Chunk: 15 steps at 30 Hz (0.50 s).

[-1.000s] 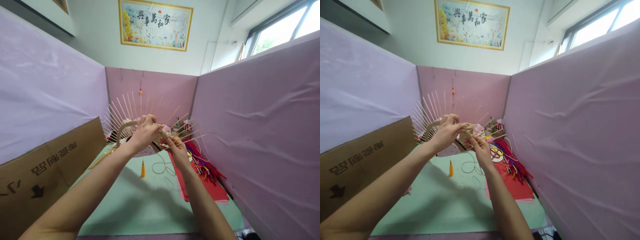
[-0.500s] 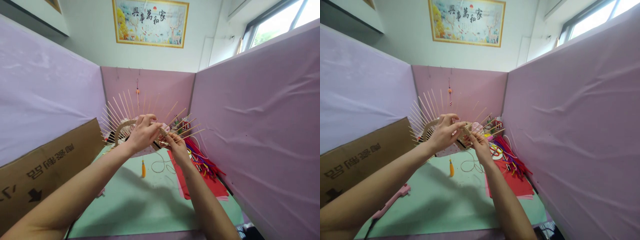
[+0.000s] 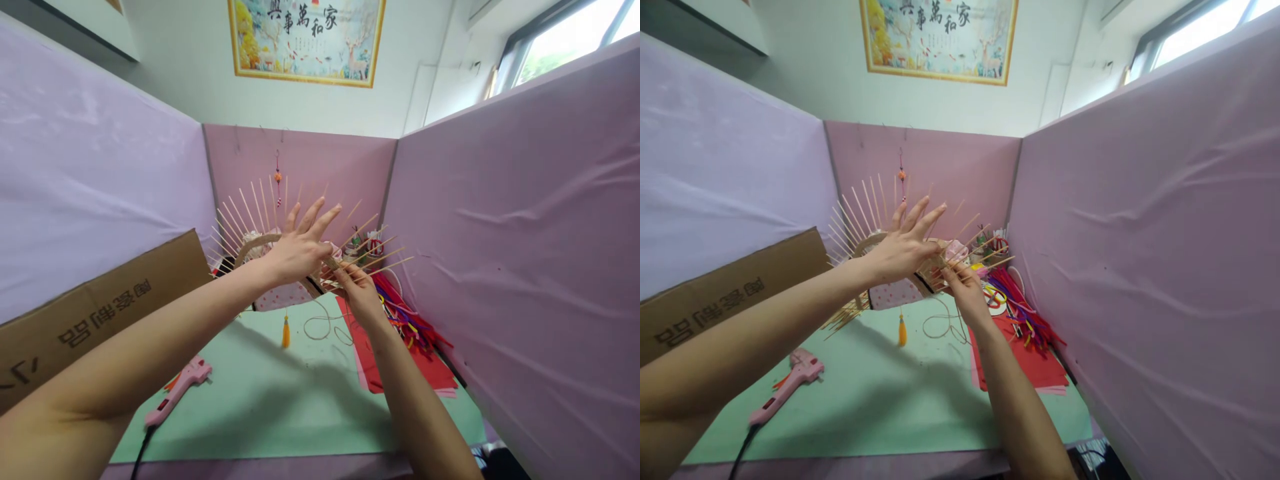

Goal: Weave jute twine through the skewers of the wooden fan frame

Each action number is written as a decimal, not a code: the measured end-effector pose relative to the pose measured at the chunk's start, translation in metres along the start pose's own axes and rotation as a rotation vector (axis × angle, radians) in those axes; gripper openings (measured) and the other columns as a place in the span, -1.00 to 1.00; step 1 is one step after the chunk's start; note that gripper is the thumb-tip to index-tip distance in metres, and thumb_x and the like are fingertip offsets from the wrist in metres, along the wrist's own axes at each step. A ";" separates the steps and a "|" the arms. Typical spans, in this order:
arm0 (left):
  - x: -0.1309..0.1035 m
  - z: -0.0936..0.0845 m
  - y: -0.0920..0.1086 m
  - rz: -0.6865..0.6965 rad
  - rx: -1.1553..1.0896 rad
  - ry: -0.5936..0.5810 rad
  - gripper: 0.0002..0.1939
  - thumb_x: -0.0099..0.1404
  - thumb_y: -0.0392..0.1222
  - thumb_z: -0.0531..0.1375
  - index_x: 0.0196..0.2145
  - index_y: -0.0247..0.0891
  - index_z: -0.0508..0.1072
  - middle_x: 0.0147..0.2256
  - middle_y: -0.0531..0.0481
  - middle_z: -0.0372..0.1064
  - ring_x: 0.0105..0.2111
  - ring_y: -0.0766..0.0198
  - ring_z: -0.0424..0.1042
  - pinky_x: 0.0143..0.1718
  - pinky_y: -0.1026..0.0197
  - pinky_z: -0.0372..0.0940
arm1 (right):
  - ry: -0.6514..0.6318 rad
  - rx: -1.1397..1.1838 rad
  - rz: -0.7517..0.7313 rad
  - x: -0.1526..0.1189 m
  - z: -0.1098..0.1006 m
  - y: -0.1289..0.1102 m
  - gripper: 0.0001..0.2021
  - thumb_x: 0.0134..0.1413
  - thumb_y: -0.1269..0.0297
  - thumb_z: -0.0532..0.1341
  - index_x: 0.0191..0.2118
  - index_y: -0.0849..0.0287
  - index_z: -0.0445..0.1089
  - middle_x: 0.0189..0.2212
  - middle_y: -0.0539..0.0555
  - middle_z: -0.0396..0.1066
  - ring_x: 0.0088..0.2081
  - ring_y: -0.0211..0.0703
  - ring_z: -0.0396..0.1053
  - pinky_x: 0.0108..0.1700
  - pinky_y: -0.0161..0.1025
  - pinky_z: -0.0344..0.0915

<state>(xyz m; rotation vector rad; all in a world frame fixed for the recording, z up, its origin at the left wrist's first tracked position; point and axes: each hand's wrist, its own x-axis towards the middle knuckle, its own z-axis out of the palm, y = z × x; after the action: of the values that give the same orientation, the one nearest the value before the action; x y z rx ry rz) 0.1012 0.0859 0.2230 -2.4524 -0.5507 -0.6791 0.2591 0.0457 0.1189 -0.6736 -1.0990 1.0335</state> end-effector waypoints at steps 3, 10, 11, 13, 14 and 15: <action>0.001 0.001 0.001 -0.004 -0.017 -0.022 -0.83 0.25 -0.28 0.17 -0.23 -0.16 0.52 0.37 0.00 -0.25 0.35 -0.13 -0.39 0.24 -0.37 -0.45 | -0.009 -0.018 0.012 -0.003 -0.003 0.003 -0.70 -0.07 0.09 0.35 -0.21 0.11 0.48 -0.32 0.01 0.51 -0.26 -0.20 0.45 -0.14 -0.23 0.39; 0.000 0.009 -0.003 -0.015 -0.013 0.000 -0.84 0.25 -0.29 0.16 -0.24 -0.17 0.51 0.37 0.00 -0.27 0.35 -0.10 -0.42 0.24 -0.36 -0.49 | 0.062 -0.108 -0.009 -0.023 -0.018 0.014 -0.48 -0.21 0.21 0.42 -0.03 0.03 0.34 -0.29 -0.03 0.42 -0.40 -0.31 0.33 -0.44 -0.39 0.27; 0.000 0.010 -0.003 -0.015 -0.012 0.007 -0.85 0.25 -0.28 0.15 -0.25 -0.18 0.50 0.38 0.00 -0.27 0.35 -0.10 -0.44 0.24 -0.36 -0.51 | 0.078 -0.123 -0.007 -0.027 -0.021 0.015 -0.49 -0.19 0.21 0.41 -0.04 0.04 0.33 -0.37 -0.06 0.38 -0.48 -0.35 0.26 -0.51 -0.42 0.19; -0.002 0.012 -0.002 -0.008 -0.013 0.008 -0.84 0.26 -0.27 0.14 -0.24 -0.18 0.50 0.38 0.00 -0.28 0.35 -0.10 -0.46 0.23 -0.35 -0.54 | 0.128 -0.163 -0.017 -0.035 -0.028 0.017 -0.60 -0.13 0.16 0.37 -0.12 0.08 0.36 -0.54 -0.13 0.25 -0.60 -0.41 0.09 -0.60 -0.42 0.03; -0.003 0.013 -0.001 0.000 -0.014 0.006 -0.83 0.26 -0.27 0.14 -0.23 -0.18 0.50 0.38 -0.01 -0.29 0.35 -0.10 -0.47 0.23 -0.35 -0.55 | 0.159 -0.194 -0.027 -0.038 -0.031 0.018 -0.66 -0.10 0.13 0.35 -0.17 0.11 0.38 -0.59 -0.15 0.18 -0.62 -0.41 0.03 -0.61 -0.41 -0.01; -0.003 0.015 0.000 0.009 -0.017 0.007 -0.82 0.26 -0.28 0.14 -0.21 -0.17 0.50 0.38 -0.01 -0.29 0.35 -0.09 -0.47 0.23 -0.34 -0.55 | 0.191 -0.228 -0.042 -0.041 -0.035 0.018 -0.70 -0.07 0.10 0.33 -0.23 0.14 0.39 -0.62 -0.15 0.14 -0.63 -0.41 -0.01 -0.61 -0.39 -0.03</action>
<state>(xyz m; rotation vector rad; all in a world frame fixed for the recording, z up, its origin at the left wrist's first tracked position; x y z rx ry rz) 0.1035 0.0939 0.2105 -2.4656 -0.5332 -0.6916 0.2820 0.0172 0.0758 -0.9093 -1.0673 0.7965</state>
